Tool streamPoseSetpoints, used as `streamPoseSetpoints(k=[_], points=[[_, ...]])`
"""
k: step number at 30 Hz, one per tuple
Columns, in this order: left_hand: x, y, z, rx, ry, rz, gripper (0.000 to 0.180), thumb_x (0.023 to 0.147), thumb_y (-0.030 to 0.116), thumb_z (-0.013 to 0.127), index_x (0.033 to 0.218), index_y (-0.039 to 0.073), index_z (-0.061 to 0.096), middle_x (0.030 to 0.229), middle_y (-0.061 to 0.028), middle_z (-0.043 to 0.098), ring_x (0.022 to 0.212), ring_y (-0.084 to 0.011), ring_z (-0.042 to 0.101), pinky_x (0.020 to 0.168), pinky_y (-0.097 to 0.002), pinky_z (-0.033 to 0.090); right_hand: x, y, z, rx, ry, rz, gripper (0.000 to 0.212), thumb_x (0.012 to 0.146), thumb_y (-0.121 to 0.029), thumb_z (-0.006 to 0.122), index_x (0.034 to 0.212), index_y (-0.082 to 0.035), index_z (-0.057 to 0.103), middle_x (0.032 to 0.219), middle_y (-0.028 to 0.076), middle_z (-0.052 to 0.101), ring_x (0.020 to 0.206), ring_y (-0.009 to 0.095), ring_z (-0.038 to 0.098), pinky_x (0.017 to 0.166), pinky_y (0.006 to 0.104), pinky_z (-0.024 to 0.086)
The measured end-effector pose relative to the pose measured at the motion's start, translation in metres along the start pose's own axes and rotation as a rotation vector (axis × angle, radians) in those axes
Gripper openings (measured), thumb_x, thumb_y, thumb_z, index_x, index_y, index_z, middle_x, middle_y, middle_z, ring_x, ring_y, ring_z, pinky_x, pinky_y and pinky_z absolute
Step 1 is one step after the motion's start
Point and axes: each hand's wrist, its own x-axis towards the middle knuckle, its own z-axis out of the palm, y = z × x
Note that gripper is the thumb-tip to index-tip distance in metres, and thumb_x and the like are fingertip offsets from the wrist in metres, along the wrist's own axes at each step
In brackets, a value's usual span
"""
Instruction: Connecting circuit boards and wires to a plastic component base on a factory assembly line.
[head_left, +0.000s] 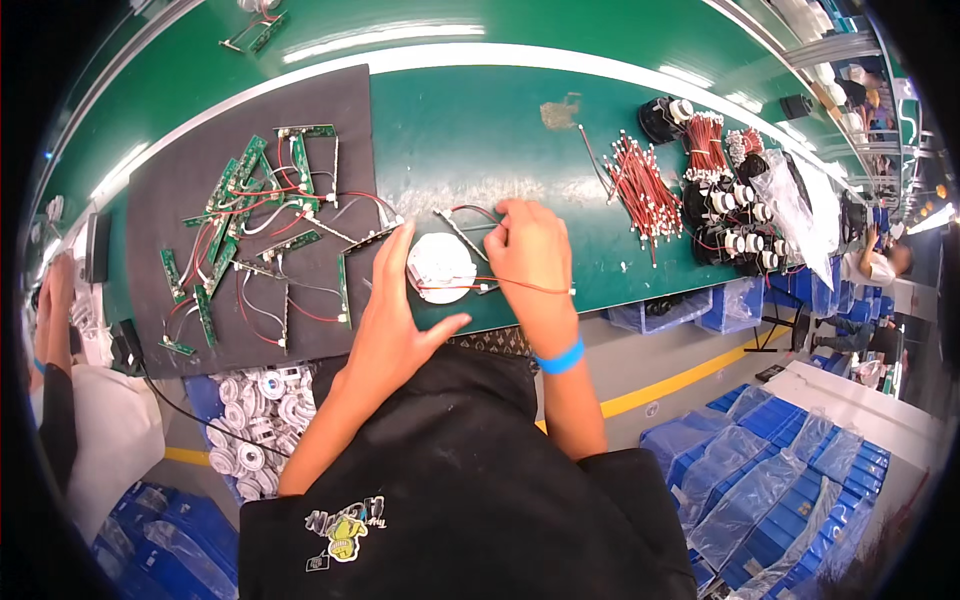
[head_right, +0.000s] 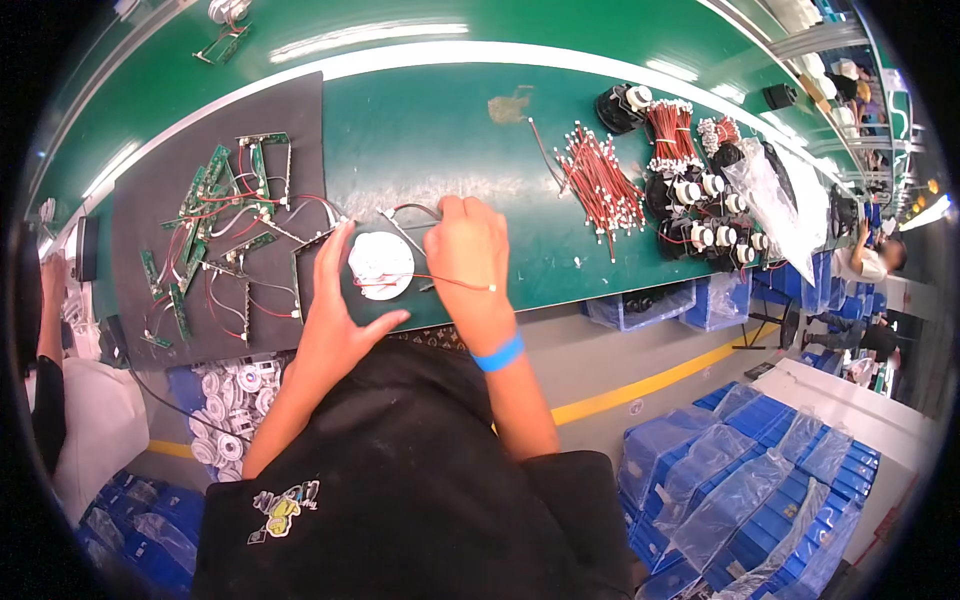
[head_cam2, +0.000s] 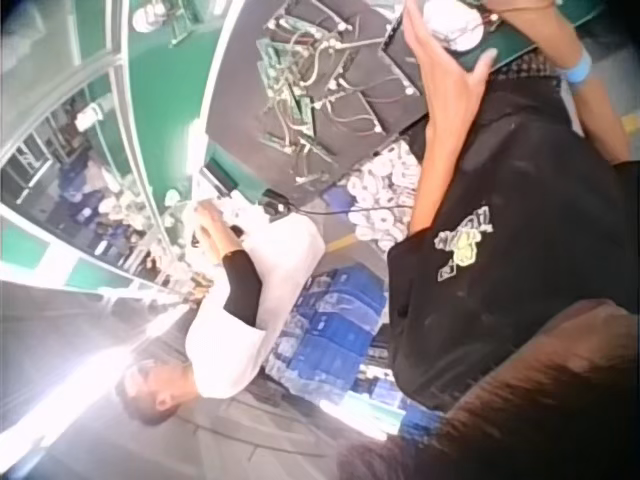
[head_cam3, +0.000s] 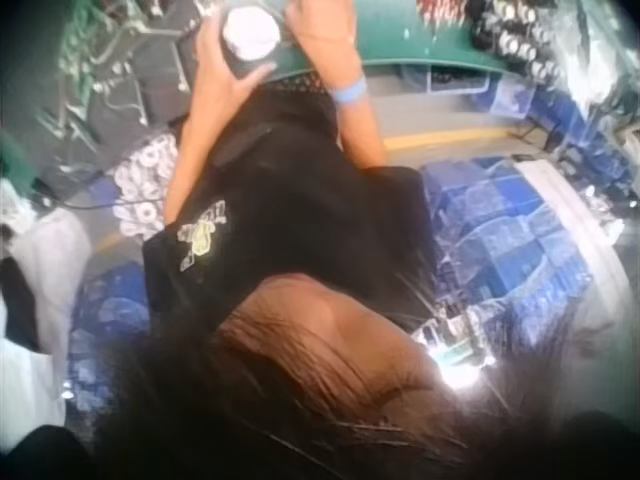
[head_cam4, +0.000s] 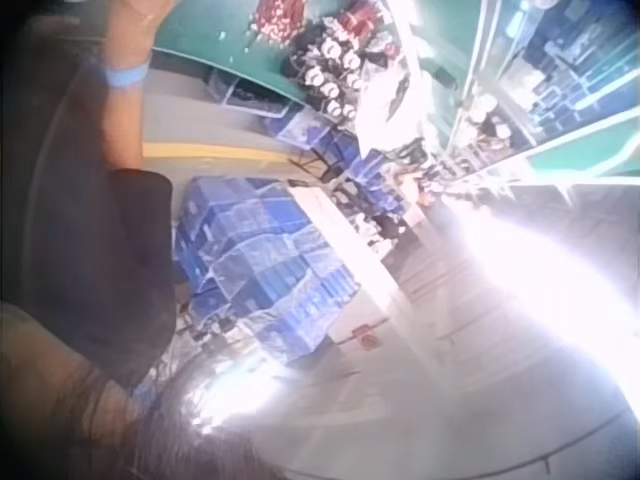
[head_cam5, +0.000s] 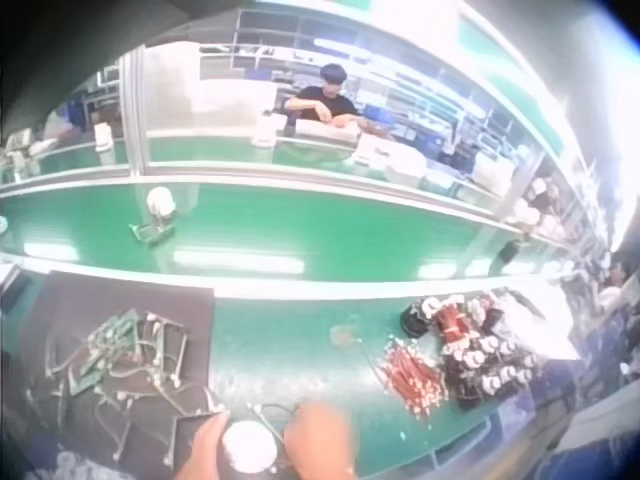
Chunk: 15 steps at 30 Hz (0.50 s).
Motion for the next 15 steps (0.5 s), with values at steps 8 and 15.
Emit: streamPoseSetpoints(k=[8, 15], points=[[-0.033, 0.037, -0.027, 0.032, 0.177, 0.243, 0.041, 0.075, 0.007, 0.072, 0.112, -0.001, 0.057, 0.116, -0.0188, 0.057, 0.105, -0.033, 0.057, 0.09, -0.0395, 0.046, -0.032, 0.029, -0.087, 0.597, -0.145, 0.139, 0.011, 0.077, -0.003, 0.068, 0.088, 0.001, 0.068, 0.081, 0.011, 0.065, 0.073, 0.019, 0.062, 0.065, 0.0287, 0.048], [-0.028, 0.046, -0.004, -0.199, -0.173, 0.362, 0.016, 0.072, 0.003, 0.074, 0.086, 0.001, 0.066, 0.086, -0.0106, 0.066, 0.076, -0.0252, 0.065, 0.066, -0.0335, 0.053, -0.065, 0.017, -0.103, 0.613, -0.017, 0.23, 0.015, 0.076, -0.003, 0.072, 0.091, -0.001, 0.07, 0.084, 0.011, 0.066, 0.074, 0.018, 0.064, 0.066, 0.0267, 0.048]])
